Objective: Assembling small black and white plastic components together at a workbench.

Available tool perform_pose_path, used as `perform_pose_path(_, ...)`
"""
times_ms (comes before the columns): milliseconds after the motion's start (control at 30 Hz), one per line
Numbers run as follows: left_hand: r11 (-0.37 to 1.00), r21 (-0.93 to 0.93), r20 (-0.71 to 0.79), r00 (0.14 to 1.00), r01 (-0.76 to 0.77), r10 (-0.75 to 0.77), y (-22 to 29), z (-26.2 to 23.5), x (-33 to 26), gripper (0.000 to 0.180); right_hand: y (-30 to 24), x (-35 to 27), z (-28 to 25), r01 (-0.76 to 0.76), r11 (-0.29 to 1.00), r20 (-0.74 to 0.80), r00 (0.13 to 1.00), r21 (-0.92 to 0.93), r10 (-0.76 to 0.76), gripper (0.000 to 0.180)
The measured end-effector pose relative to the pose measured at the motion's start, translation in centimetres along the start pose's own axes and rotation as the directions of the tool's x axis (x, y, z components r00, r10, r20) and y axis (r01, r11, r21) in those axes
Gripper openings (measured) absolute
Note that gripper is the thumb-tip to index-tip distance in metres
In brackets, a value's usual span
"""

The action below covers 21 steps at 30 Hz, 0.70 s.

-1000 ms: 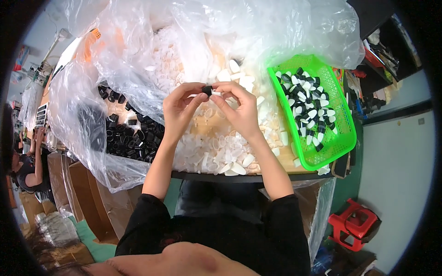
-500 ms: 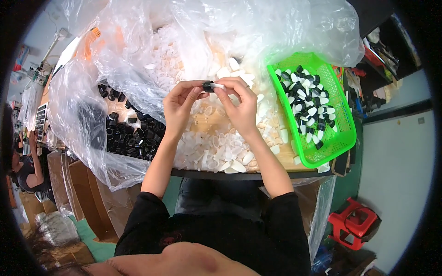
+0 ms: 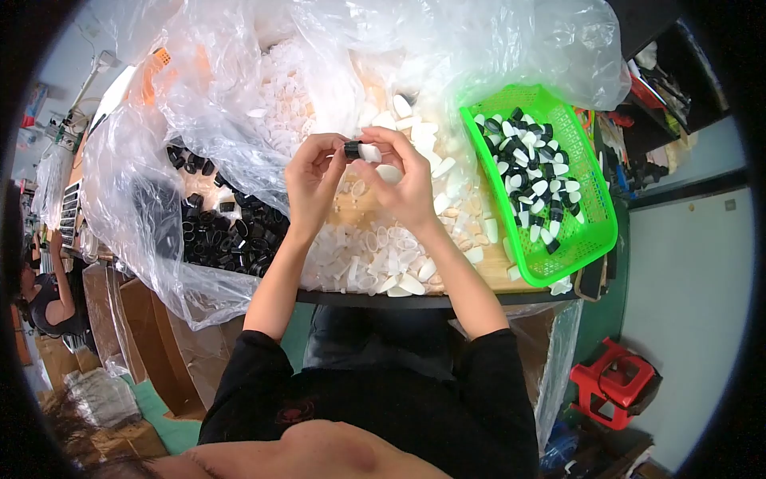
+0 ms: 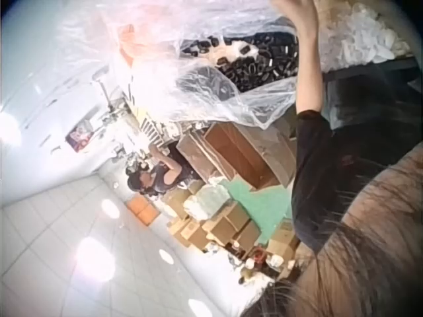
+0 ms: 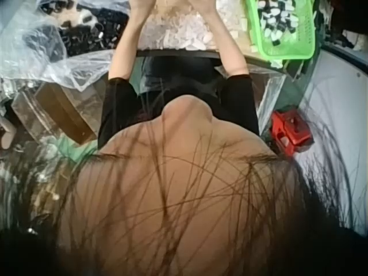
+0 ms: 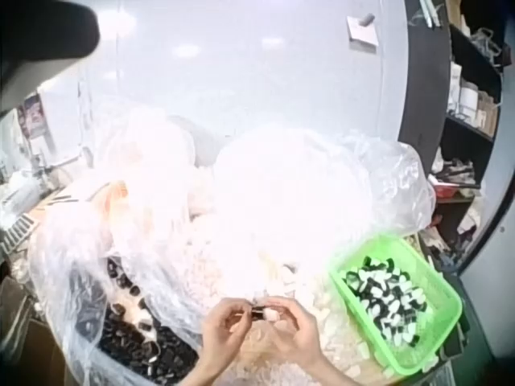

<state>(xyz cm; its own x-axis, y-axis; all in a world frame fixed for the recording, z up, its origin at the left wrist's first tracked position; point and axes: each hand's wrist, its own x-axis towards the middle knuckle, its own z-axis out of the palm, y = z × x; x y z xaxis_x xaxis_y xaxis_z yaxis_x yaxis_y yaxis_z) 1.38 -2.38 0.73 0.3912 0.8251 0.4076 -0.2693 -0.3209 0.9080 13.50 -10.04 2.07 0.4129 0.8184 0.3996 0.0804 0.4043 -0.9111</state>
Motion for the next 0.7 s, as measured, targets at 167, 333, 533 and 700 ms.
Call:
perform_pose_path(167,0.995,-0.087,0.017,0.998,0.054,-0.052,-0.2,-0.3,0.1,0.004,0.9,0.1,-1.1,-0.146,0.989,0.016,0.989,0.020,0.145,0.020)
perform_pose_path(333,0.974,-0.154,-0.050,0.983,0.166,-0.175,0.0,-1.3,0.8,0.011,1.1,1.2,-3.2,-0.101,0.989,-0.136,0.984,0.106,0.116,0.023)
perform_pose_path(533,0.943,-0.185,0.153,0.956,0.276,-0.249,0.0,-0.4,-0.1,0.011,0.1,0.8,-1.0,-0.303,0.944,0.122,0.950,0.134,0.287,0.031)
perform_pose_path(700,0.908,-0.226,0.235,0.925,0.352,-0.300,0.6,-0.2,0.2,0.011,0.2,0.8,-1.7,-0.363,0.913,0.086,0.932,0.185,0.353,0.031)
